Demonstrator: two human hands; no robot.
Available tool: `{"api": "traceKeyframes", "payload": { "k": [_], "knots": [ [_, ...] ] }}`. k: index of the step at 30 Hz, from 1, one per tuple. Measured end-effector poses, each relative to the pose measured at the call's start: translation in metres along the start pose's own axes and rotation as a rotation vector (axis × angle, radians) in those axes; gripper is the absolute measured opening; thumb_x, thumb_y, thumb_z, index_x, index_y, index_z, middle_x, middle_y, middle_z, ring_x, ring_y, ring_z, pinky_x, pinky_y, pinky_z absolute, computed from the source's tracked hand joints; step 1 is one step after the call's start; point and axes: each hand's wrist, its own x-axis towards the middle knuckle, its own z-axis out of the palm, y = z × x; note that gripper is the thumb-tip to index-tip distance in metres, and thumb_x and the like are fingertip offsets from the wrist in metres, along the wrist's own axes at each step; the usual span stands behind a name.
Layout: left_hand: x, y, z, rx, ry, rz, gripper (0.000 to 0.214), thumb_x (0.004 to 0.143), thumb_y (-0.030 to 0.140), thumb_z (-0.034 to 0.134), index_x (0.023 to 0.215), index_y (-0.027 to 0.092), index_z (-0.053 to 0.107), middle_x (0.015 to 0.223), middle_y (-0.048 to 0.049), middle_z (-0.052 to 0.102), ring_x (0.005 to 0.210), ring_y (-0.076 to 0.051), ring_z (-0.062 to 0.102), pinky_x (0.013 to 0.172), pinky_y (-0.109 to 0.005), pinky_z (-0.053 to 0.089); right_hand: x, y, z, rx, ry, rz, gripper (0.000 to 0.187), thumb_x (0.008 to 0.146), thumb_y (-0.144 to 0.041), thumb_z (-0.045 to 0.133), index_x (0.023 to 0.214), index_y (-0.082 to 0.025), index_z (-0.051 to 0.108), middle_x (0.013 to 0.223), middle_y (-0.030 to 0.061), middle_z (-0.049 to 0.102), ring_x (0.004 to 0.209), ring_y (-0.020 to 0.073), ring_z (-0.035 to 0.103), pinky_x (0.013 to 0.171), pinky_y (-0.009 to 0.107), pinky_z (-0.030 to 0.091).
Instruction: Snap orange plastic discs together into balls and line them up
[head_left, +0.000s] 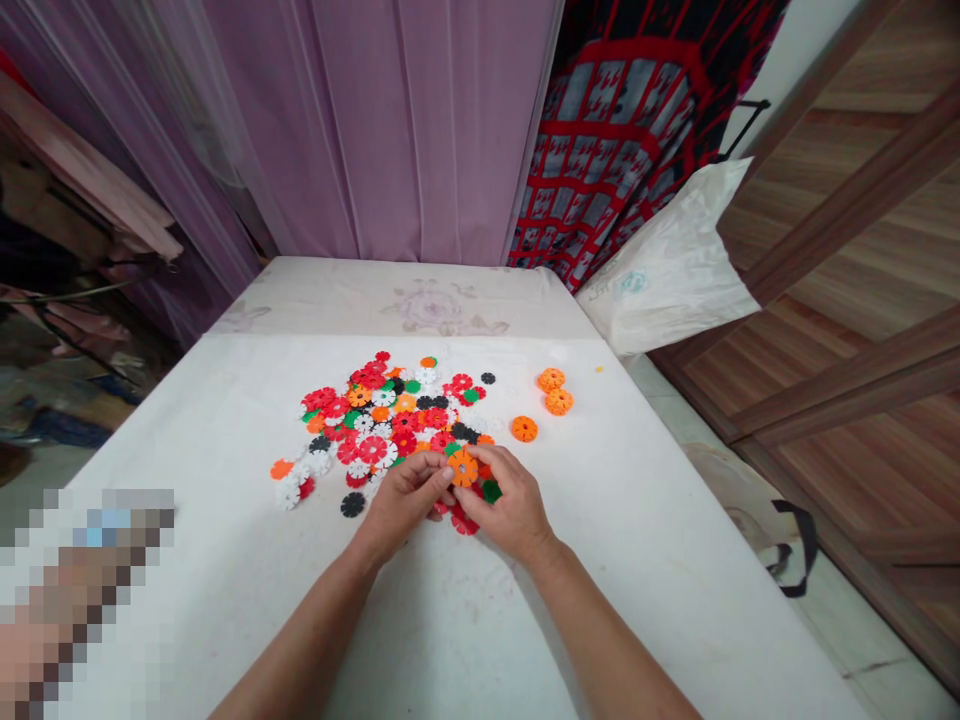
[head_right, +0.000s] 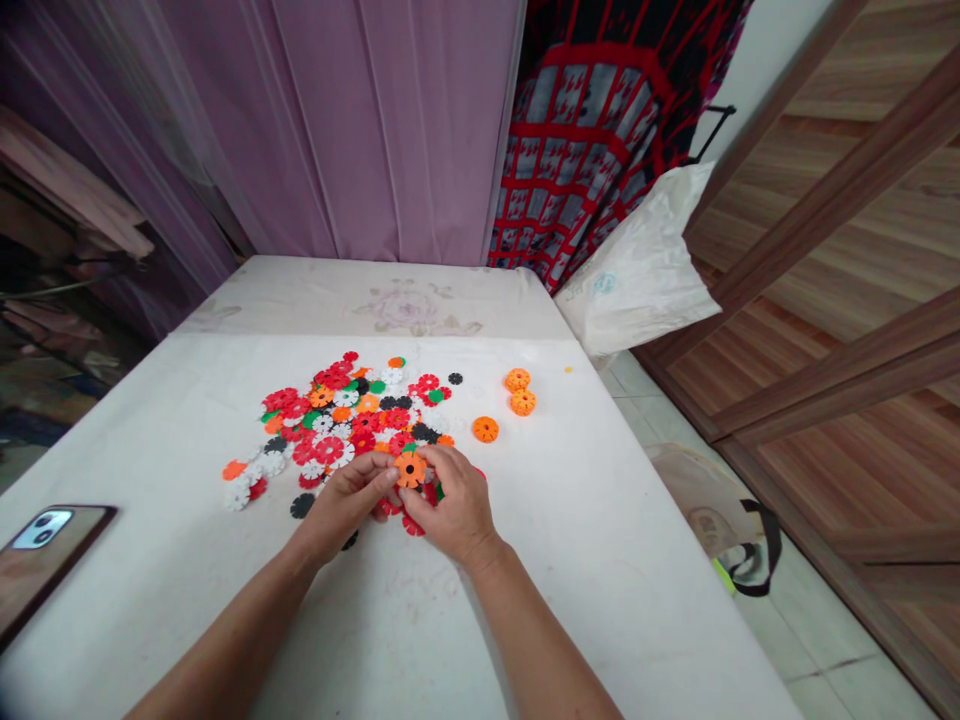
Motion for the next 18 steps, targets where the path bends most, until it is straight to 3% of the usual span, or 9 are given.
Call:
{"api": "traceKeyframes", "payload": {
  "k": [5,8,12,18],
  "knots": [
    [0.001,0.001,0.002,0.025,0.023,0.119,0.058,0.071,0.061,0.067,0.111,0.019,0.061,0.077,-0.0018,0.066,0.064,-0.013,0.061,0.048,-0.021,0.046,0.000,-0.005,-0.003,0.240,-0.103,0.251,0.027,0.084,-0.033,0.060,0.107,-0.020,0.067,0.092,0.0043,0.072,0.067,0.0134,0.062,0.062,0.025,0.052],
    [0.003,0.001,0.003,0.082,0.078,0.170,0.051,0.070,0.059,0.069,0.100,0.018,0.064,0.071,-0.0004,0.064,0.058,-0.011,0.057,0.044,-0.020,0.041,0.003,-0.008,-0.004,0.369,-0.181,0.325,0.029,0.091,-0.041,0.052,0.092,-0.019,0.071,0.075,0.0031,0.070,0.059,0.0123,0.059,0.056,0.023,0.047],
    [0.001,0.004,0.000,0.153,0.103,0.152,0.043,0.072,0.059,0.067,0.073,0.017,0.060,0.056,0.0041,0.053,0.047,-0.006,0.044,0.044,-0.018,0.035,0.008,-0.012,-0.008,0.489,-0.229,0.480,0.052,0.092,-0.058,0.045,0.063,-0.018,0.063,0.052,0.0014,0.060,0.047,0.0114,0.052,0.050,0.024,0.043],
    [-0.001,0.003,-0.004,0.160,0.015,0.006,0.049,0.077,0.067,0.058,0.070,0.018,0.054,0.046,0.0060,0.047,0.039,-0.005,0.033,0.040,-0.018,0.024,0.012,-0.014,-0.011,0.567,-0.270,0.576,0.059,0.085,-0.070,0.048,0.060,-0.018,0.060,0.049,0.0007,0.057,0.043,0.0097,0.048,0.046,0.023,0.039]
  ]
}}
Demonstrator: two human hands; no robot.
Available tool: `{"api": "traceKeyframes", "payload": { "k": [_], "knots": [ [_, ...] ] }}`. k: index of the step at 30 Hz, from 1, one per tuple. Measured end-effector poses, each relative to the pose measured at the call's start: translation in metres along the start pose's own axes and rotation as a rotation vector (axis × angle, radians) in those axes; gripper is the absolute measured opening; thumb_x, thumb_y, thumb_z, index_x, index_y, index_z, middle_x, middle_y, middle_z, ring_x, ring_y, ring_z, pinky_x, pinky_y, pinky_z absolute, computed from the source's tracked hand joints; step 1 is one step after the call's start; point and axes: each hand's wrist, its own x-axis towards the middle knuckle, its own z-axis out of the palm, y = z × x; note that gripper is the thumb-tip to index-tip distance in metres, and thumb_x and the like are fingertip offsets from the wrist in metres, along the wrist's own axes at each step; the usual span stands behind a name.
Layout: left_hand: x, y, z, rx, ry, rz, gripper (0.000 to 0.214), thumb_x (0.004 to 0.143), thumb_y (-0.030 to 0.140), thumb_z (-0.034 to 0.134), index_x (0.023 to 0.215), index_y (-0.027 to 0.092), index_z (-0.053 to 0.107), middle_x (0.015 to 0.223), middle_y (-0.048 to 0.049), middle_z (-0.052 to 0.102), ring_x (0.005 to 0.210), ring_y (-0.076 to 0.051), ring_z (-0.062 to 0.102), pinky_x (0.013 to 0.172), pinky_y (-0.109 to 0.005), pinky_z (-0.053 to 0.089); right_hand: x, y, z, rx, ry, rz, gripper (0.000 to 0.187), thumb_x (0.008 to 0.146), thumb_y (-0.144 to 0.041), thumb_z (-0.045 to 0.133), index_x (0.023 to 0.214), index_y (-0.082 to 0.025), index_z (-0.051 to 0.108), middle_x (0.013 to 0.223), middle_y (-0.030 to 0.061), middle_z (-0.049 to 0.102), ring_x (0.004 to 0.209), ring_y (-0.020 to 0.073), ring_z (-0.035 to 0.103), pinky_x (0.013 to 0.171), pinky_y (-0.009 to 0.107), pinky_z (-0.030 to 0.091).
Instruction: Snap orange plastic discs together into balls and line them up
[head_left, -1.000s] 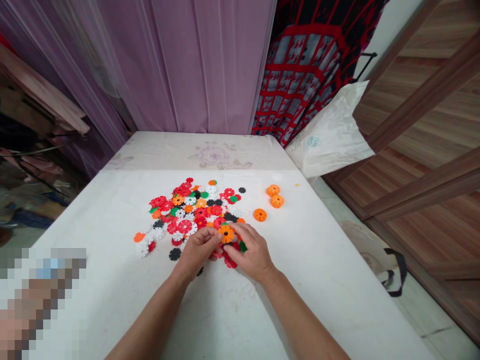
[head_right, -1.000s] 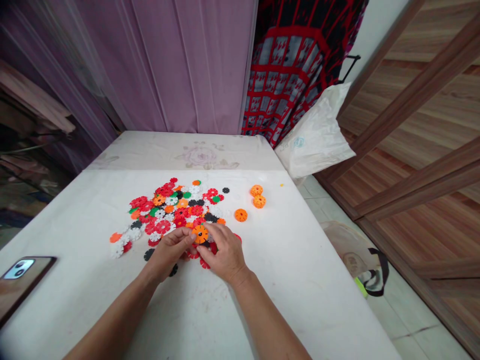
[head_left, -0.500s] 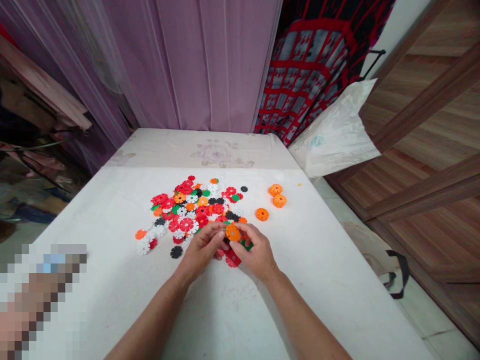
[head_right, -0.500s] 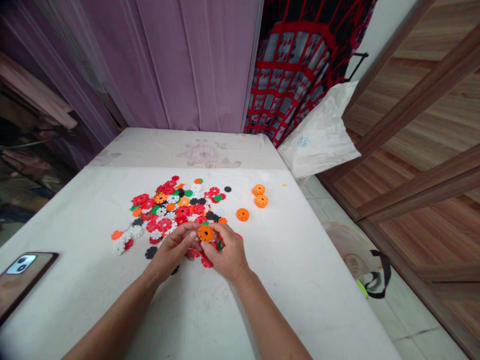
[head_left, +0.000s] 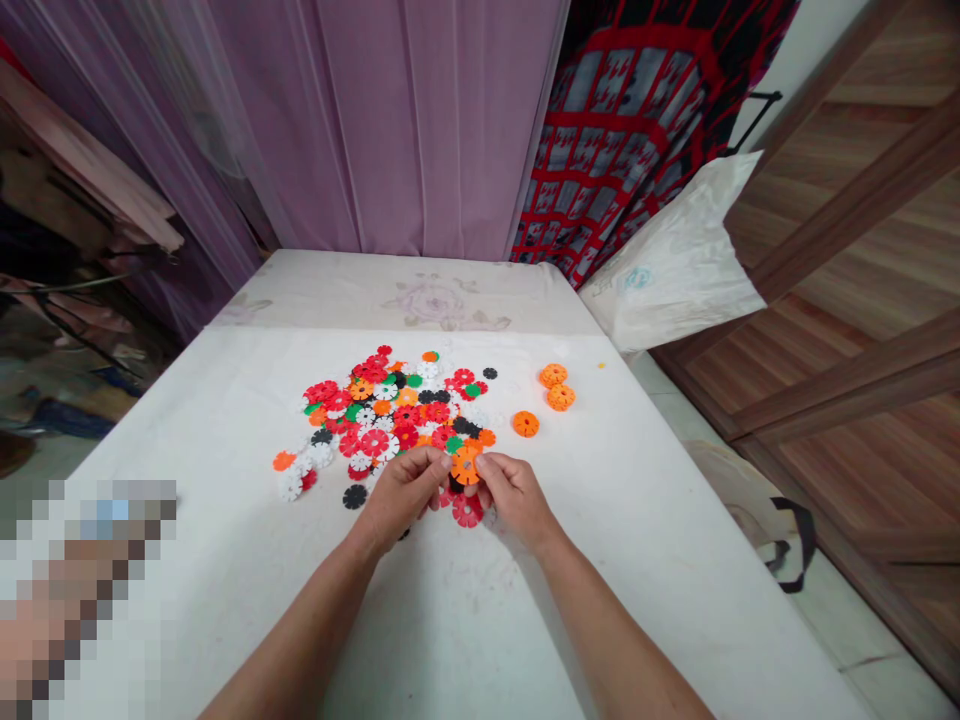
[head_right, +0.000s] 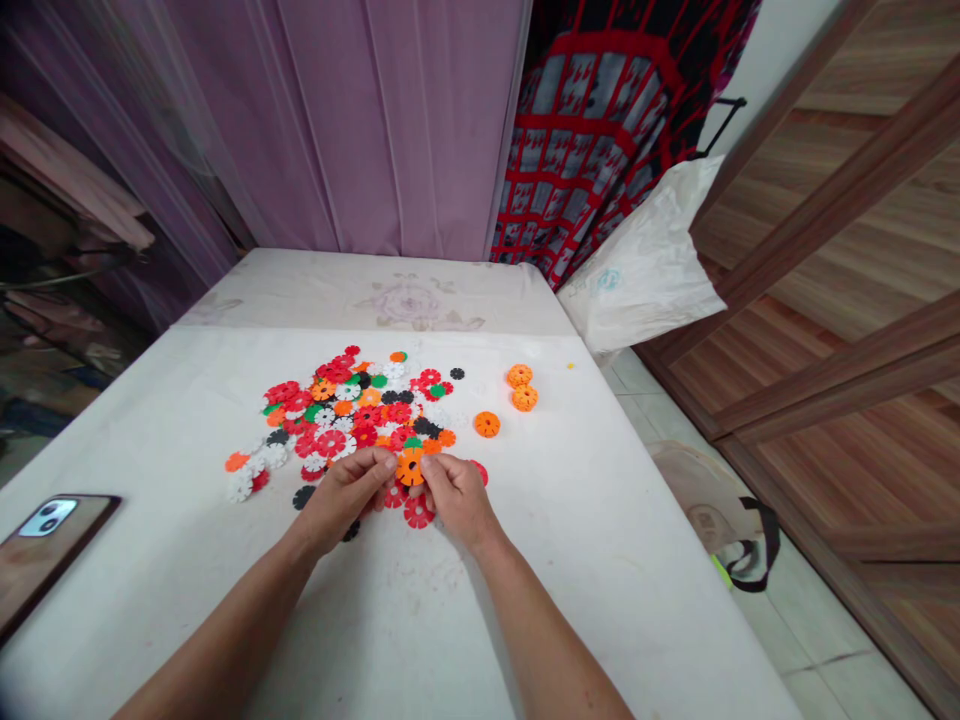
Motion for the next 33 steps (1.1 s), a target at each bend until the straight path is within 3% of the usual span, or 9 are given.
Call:
{"api": "traceKeyframes", "payload": {
  "k": [8,13,18,24,28,33],
  "knots": [
    [0.001,-0.001,0.002,-0.020,0.006,-0.003,0.052,0.075,0.069,0.058,0.069,0.018,0.053,0.046,0.0055,0.047,0.038,-0.004,0.032,0.039,-0.018,0.022,-0.001,0.000,-0.002,0.001,0.021,-0.002,0.059,0.082,-0.073,0.050,0.060,-0.019,0.059,0.049,-0.0002,0.055,0.045,0.0104,0.047,0.049,0.025,0.039],
    [0.001,-0.002,0.002,-0.008,0.029,0.030,0.050,0.077,0.067,0.058,0.070,0.018,0.053,0.046,0.0062,0.046,0.038,-0.004,0.031,0.039,-0.018,0.023,0.001,0.004,-0.005,0.105,0.030,0.033,0.060,0.081,-0.074,0.052,0.060,-0.019,0.059,0.054,0.0034,0.062,0.047,0.0110,0.050,0.048,0.025,0.039],
    [0.001,-0.003,0.004,0.072,0.109,0.273,0.038,0.082,0.055,0.057,0.073,0.018,0.056,0.060,0.0033,0.055,0.047,-0.006,0.045,0.045,-0.019,0.037,0.001,0.004,-0.004,0.228,-0.037,0.139,0.058,0.076,-0.074,0.058,0.069,-0.017,0.062,0.065,0.0073,0.070,0.046,0.0104,0.053,0.041,0.022,0.030],
    [0.001,-0.012,0.006,0.232,0.198,0.481,0.018,0.086,0.037,0.057,0.088,0.020,0.063,0.069,0.0001,0.065,0.057,-0.009,0.055,0.053,-0.020,0.044,0.000,0.004,-0.009,0.159,-0.092,0.094,0.048,0.080,-0.065,0.062,0.072,-0.017,0.066,0.057,0.0026,0.065,0.044,0.0076,0.046,0.044,0.021,0.029],
    [0.001,-0.013,0.005,0.327,0.210,0.475,0.014,0.084,0.033,0.058,0.085,0.020,0.064,0.069,0.0011,0.064,0.055,-0.008,0.051,0.051,-0.019,0.041,0.000,0.002,-0.012,0.087,-0.097,0.033,0.051,0.083,-0.064,0.059,0.063,-0.018,0.061,0.056,0.0017,0.064,0.045,0.0075,0.045,0.048,0.023,0.034],
    [0.000,-0.009,0.006,0.355,0.162,0.365,0.013,0.082,0.033,0.059,0.081,0.020,0.063,0.063,0.0026,0.058,0.054,-0.008,0.047,0.050,-0.018,0.039,0.000,0.004,-0.014,0.014,-0.124,-0.034,0.047,0.089,-0.059,0.052,0.074,-0.018,0.069,0.058,0.0006,0.062,0.052,0.0109,0.051,0.055,0.026,0.041]
  ]
}}
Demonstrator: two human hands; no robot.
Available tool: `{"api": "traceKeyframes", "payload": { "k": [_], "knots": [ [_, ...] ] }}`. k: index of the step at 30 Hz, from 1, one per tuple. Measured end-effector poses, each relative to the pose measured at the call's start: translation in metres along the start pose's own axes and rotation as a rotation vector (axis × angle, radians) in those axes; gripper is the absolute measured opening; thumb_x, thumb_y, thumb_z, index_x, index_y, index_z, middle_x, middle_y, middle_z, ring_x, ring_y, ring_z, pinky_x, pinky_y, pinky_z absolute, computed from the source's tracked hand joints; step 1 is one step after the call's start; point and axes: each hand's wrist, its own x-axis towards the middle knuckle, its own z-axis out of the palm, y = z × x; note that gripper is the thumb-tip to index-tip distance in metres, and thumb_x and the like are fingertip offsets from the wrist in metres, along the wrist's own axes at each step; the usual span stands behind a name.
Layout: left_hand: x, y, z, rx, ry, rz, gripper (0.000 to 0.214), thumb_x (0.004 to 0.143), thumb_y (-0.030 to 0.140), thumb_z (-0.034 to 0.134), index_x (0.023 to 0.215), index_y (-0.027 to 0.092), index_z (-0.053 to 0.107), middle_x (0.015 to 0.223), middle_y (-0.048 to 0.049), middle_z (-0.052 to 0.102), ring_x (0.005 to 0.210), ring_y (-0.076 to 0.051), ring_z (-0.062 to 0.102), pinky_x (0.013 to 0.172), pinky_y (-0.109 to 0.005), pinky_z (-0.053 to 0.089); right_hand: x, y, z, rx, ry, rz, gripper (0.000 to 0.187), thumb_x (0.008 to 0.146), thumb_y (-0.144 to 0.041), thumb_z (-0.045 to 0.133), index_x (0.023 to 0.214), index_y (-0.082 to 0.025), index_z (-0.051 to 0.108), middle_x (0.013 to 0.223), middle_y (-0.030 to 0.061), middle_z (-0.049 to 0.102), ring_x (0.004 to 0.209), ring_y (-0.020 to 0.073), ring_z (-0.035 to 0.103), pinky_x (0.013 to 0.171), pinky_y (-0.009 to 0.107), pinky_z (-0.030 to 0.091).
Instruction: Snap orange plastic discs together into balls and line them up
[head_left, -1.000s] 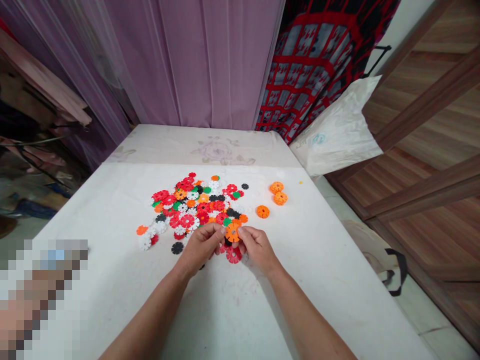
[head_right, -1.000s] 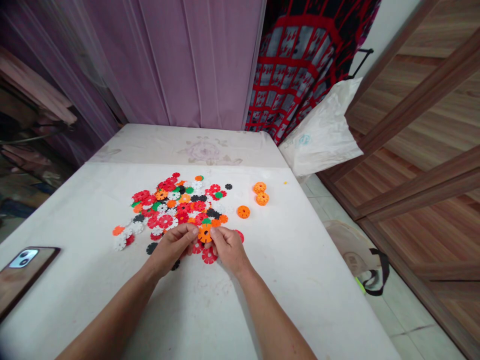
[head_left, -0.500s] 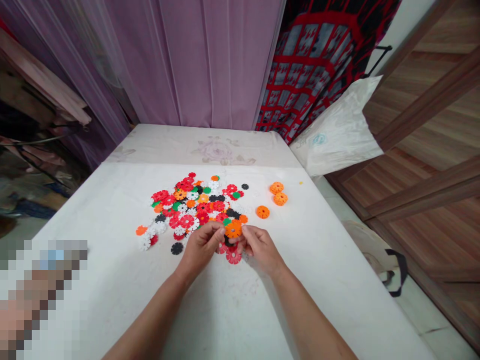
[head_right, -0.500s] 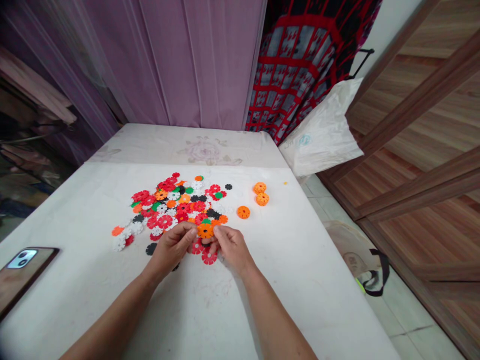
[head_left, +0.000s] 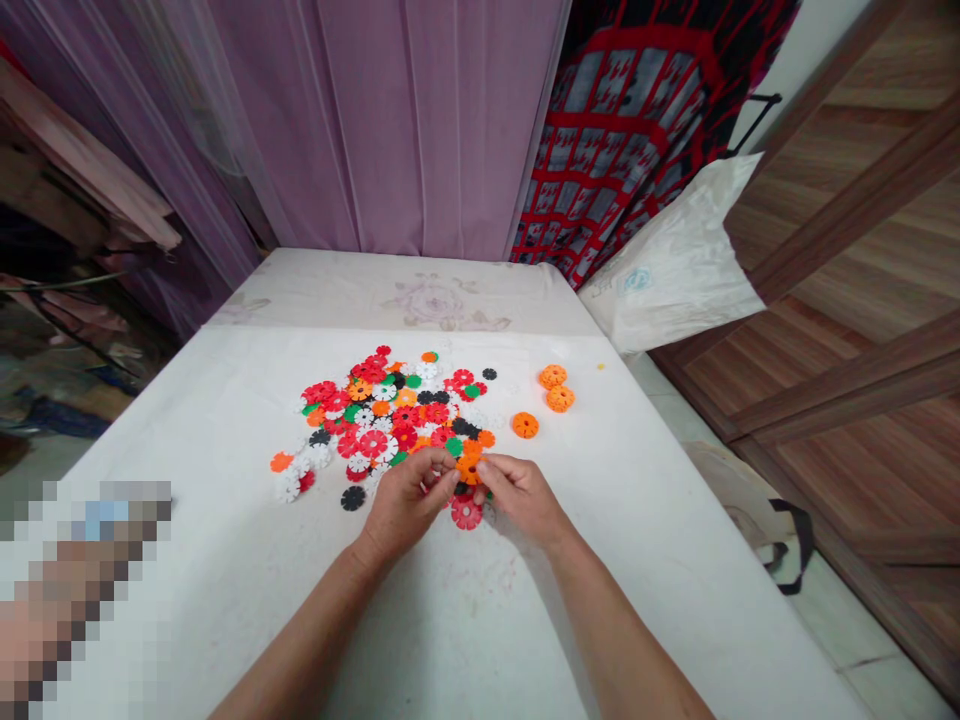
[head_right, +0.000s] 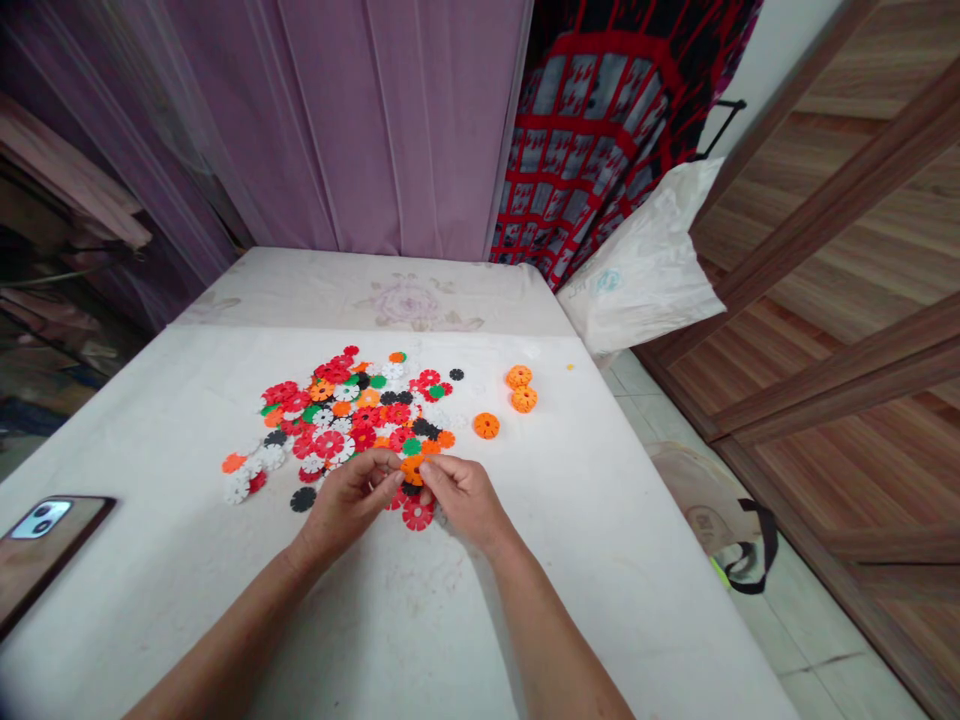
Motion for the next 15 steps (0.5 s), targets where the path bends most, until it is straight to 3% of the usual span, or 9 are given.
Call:
{"api": "traceKeyframes", "payload": {
  "k": [3,7,11,15],
  "knots": [
    [-0.0005,-0.0012,-0.0006,0.054,0.000,0.017,0.014,0.082,0.034,0.059,0.080,0.021,0.063,0.063,0.0026,0.059,0.054,-0.009,0.049,0.051,-0.019,0.041,-0.0002,0.0008,-0.0017,-0.135,0.011,-0.097,0.040,0.091,-0.052,0.051,0.088,-0.020,0.075,0.064,0.0013,0.063,0.060,0.0135,0.055,0.061,0.027,0.044],
    [-0.0024,-0.0045,-0.0023,0.223,0.080,0.216,0.013,0.088,0.032,0.055,0.088,0.023,0.065,0.077,-0.0007,0.068,0.063,-0.010,0.059,0.061,-0.021,0.048,0.0005,0.0005,-0.0038,-0.233,0.062,-0.184,0.034,0.090,-0.047,0.055,0.098,-0.022,0.077,0.079,0.0053,0.070,0.072,0.0162,0.062,0.069,0.030,0.049],
    [-0.0050,-0.0054,-0.0051,0.367,0.128,0.436,0.018,0.093,0.027,0.050,0.089,0.022,0.067,0.082,-0.0035,0.071,0.075,-0.011,0.066,0.070,-0.020,0.052,0.0003,0.0018,-0.0056,-0.196,0.046,-0.161,0.034,0.087,-0.047,0.061,0.104,-0.021,0.076,0.094,0.0088,0.073,0.084,0.0190,0.066,0.077,0.033,0.051],
    [-0.0077,-0.0070,-0.0072,0.527,0.127,0.531,0.022,0.095,0.024,0.048,0.091,0.021,0.069,0.087,-0.0048,0.072,0.076,-0.011,0.067,0.069,-0.018,0.053,-0.0012,0.0060,-0.0073,-0.119,0.016,-0.073,0.043,0.081,-0.051,0.067,0.109,-0.020,0.075,0.091,0.0068,0.071,0.079,0.0173,0.064,0.073,0.032,0.052]
  ]
}}
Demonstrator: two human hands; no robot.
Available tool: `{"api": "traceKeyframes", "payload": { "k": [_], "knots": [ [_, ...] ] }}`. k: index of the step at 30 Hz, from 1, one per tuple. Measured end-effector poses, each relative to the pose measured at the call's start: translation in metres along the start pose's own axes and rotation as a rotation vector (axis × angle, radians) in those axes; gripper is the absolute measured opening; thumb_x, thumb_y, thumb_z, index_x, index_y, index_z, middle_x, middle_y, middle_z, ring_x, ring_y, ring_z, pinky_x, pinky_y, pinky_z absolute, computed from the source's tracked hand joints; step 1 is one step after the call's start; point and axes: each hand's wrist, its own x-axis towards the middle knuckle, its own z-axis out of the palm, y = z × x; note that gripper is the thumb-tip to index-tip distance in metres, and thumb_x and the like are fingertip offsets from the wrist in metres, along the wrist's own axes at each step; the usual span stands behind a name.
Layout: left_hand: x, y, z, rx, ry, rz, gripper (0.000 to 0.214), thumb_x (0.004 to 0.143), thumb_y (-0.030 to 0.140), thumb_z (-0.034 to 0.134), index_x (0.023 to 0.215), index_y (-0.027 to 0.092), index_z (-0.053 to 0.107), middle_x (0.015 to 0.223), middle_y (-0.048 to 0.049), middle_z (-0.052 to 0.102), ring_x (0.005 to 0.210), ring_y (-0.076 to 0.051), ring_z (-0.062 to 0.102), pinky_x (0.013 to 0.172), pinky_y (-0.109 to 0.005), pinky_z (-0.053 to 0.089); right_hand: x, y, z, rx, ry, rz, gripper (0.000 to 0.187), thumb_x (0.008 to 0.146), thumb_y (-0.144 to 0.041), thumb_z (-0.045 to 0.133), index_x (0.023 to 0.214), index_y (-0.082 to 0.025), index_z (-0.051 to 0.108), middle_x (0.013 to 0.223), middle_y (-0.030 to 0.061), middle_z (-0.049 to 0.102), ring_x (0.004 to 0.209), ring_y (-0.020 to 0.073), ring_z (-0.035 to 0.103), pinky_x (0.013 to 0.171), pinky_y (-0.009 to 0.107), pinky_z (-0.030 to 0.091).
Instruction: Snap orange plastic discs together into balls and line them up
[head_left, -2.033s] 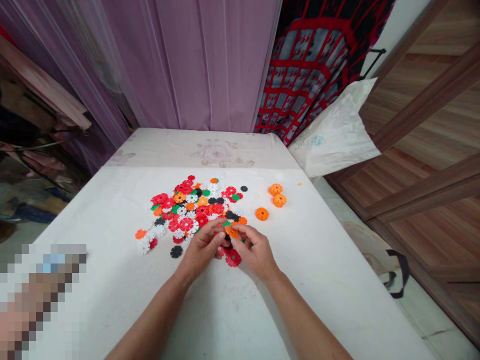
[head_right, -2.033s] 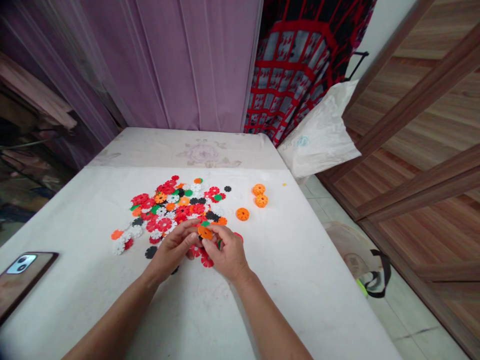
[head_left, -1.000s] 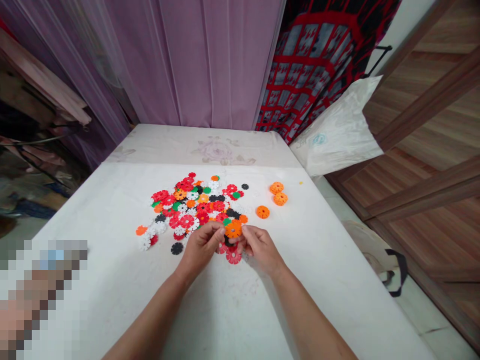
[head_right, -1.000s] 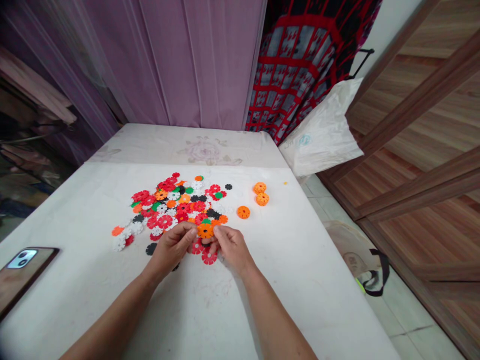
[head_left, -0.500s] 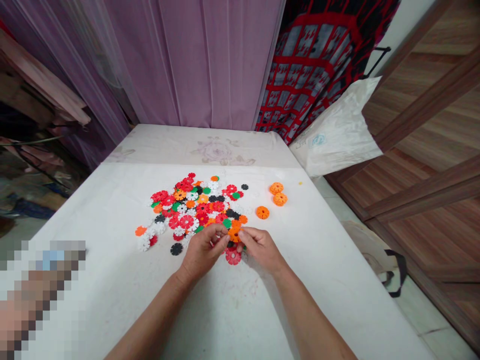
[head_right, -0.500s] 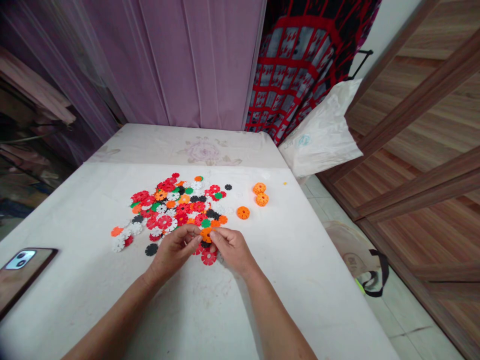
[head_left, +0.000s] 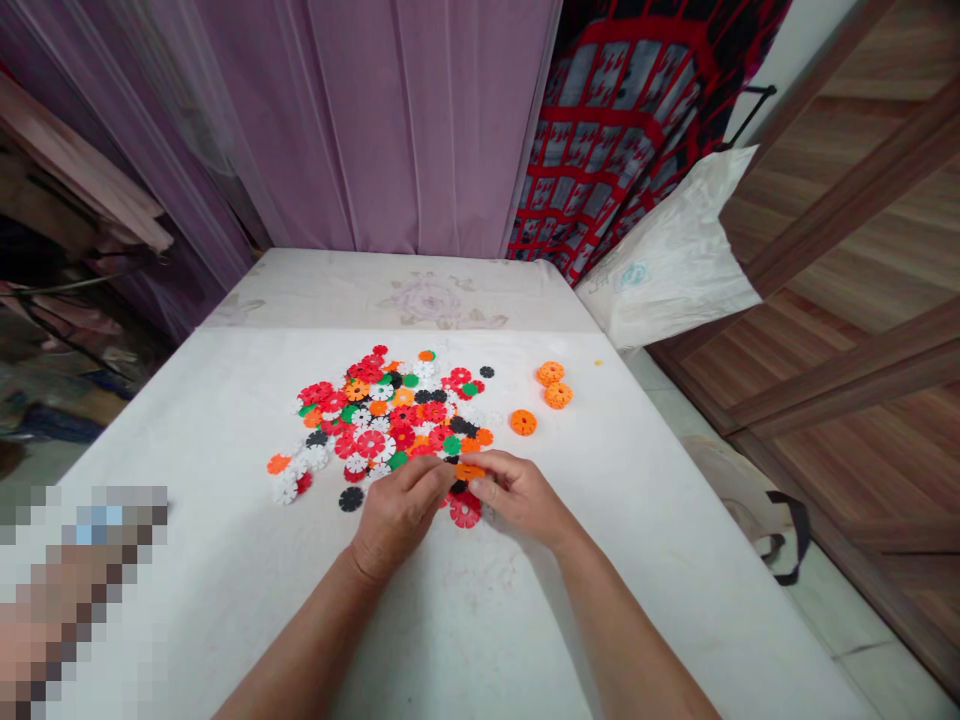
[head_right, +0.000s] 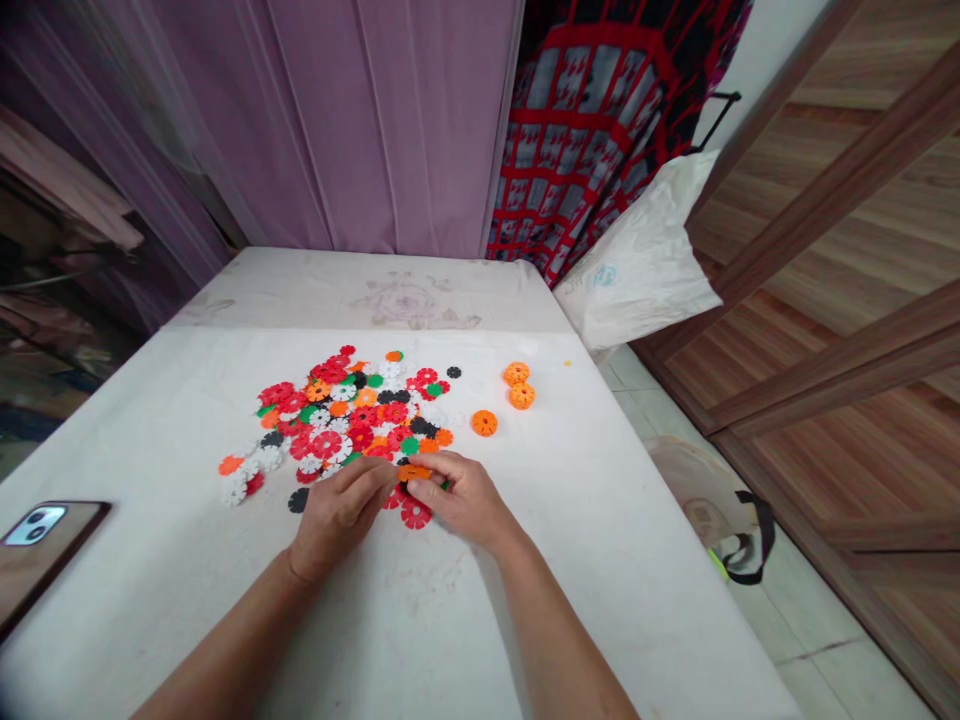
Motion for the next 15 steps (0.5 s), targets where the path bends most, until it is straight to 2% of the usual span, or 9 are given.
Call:
{"api": "traceKeyframes", "payload": {
  "k": [4,7,12,15],
  "knots": [
    [-0.002,-0.001,0.000,0.053,-0.025,0.036,0.025,0.095,0.021,0.046,0.094,0.023,0.071,0.088,-0.0052,0.072,0.076,-0.011,0.068,0.068,-0.017,0.053,-0.001,0.001,-0.003,0.081,-0.068,0.097,0.045,0.079,-0.047,0.069,0.114,-0.019,0.072,0.080,0.0031,0.069,0.068,0.0140,0.060,0.065,0.029,0.050],
    [-0.003,0.001,0.000,0.063,-0.040,0.030,0.028,0.095,0.021,0.044,0.094,0.023,0.072,0.089,-0.0057,0.073,0.076,-0.011,0.068,0.068,-0.018,0.053,0.000,-0.004,-0.004,0.011,-0.068,0.100,0.040,0.075,-0.038,0.072,0.112,-0.021,0.072,0.077,0.0007,0.068,0.064,0.0122,0.057,0.061,0.026,0.047],
    [-0.001,0.002,0.004,0.097,0.007,0.075,0.026,0.096,0.021,0.045,0.093,0.023,0.071,0.090,-0.0048,0.074,0.076,-0.010,0.069,0.068,-0.017,0.054,-0.002,-0.012,-0.002,-0.095,0.015,0.073,0.038,0.069,-0.031,0.074,0.106,-0.022,0.073,0.088,0.0016,0.071,0.070,0.0139,0.058,0.065,0.028,0.047],
    [0.002,-0.006,0.007,0.082,0.068,0.024,0.019,0.094,0.026,0.052,0.103,0.023,0.069,0.099,-0.0063,0.074,0.087,-0.014,0.070,0.079,-0.024,0.056,0.001,-0.007,-0.008,-0.138,0.124,0.011,0.038,0.071,-0.033,0.072,0.108,-0.024,0.071,0.101,0.0042,0.071,0.080,0.0166,0.062,0.070,0.030,0.050]
  ]
}}
